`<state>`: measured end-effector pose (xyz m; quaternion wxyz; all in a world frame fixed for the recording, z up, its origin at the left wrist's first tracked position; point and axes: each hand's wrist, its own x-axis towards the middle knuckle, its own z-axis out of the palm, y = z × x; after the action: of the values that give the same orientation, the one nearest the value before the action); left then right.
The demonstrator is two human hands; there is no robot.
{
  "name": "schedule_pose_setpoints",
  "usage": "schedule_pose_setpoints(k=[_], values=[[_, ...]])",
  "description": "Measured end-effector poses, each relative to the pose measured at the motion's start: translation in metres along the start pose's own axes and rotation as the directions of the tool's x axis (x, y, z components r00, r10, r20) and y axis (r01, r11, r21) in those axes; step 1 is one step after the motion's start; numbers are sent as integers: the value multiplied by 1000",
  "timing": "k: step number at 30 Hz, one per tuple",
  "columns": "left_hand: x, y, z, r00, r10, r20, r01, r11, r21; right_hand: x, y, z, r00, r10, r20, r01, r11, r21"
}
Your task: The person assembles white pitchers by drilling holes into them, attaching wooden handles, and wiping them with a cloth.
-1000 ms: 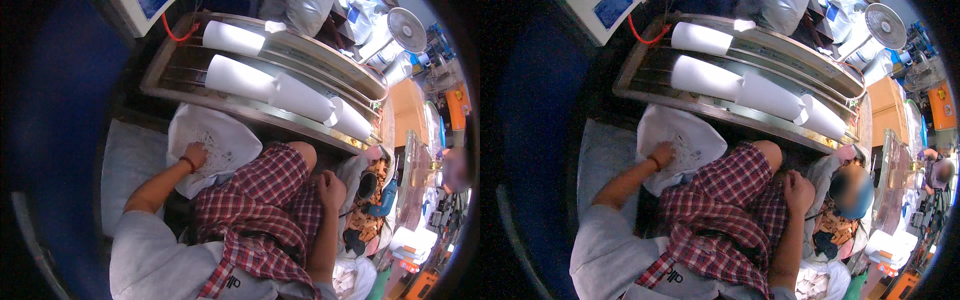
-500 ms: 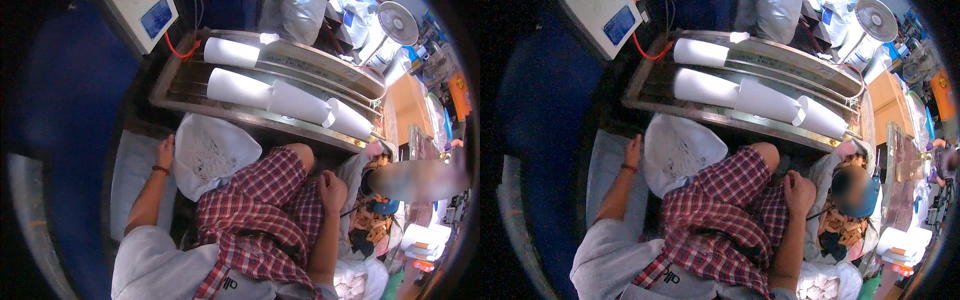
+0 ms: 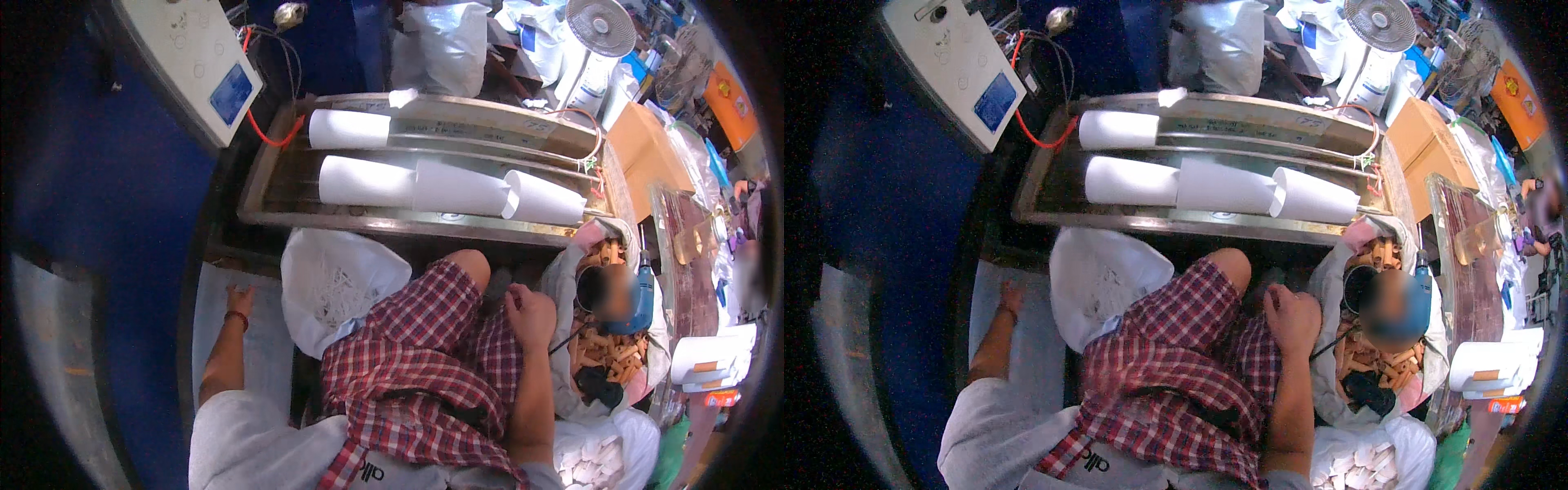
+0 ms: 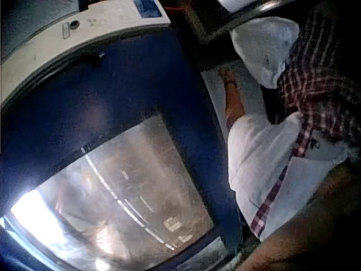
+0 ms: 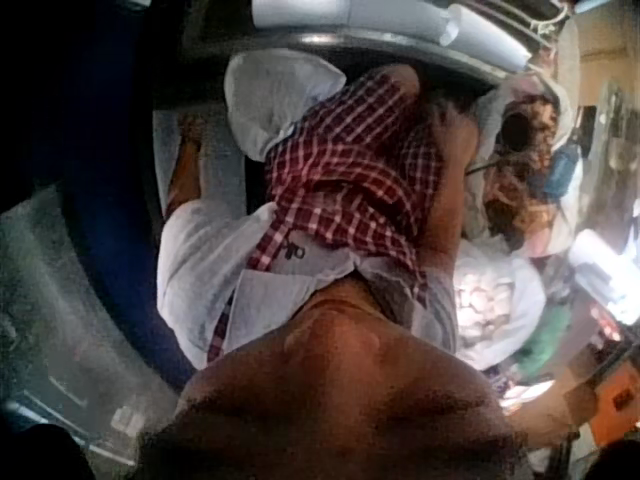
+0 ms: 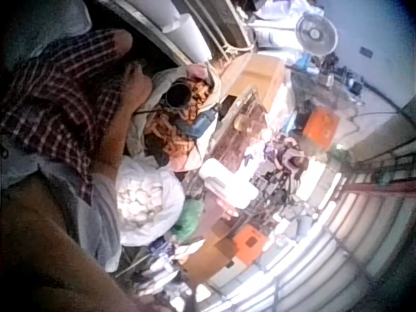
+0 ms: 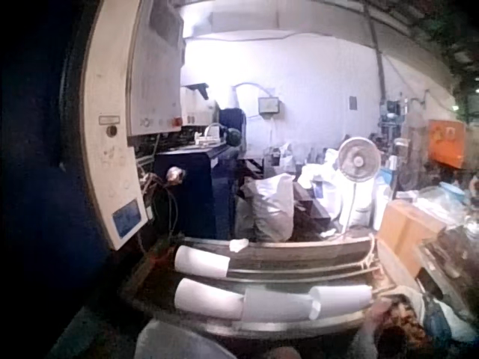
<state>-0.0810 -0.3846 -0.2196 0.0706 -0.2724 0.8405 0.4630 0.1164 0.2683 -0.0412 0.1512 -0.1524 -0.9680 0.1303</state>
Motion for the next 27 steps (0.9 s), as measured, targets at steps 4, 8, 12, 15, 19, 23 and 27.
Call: schedule_pose_setpoints(k=[4,8,12,15,19,23,27], values=[[27,-21,-11,980,195,-48,-145,853,501,0,-3,-6,1000,6,2,-6,1000,12],[24,-17,-26,977,214,-21,-190,907,375,-1,-17,-18,997,58,-46,-51,988,149],[10,40,5,939,342,-41,-336,936,108,-1,-12,-16,999,12,41,-12,1000,3],[-103,194,83,761,611,215,-601,790,-120,-3,-10,-26,996,62,57,-62,998,6],[-311,347,103,-48,688,725,-730,471,-495,-5,-8,-29,990,76,118,-105,959,264],[-484,417,101,-809,517,281,-207,197,-958,-29,56,-22,905,253,343,-424,456,782],[-565,395,88,-922,382,-63,43,-60,-997,-63,65,-65,918,246,310,-388,410,825]])
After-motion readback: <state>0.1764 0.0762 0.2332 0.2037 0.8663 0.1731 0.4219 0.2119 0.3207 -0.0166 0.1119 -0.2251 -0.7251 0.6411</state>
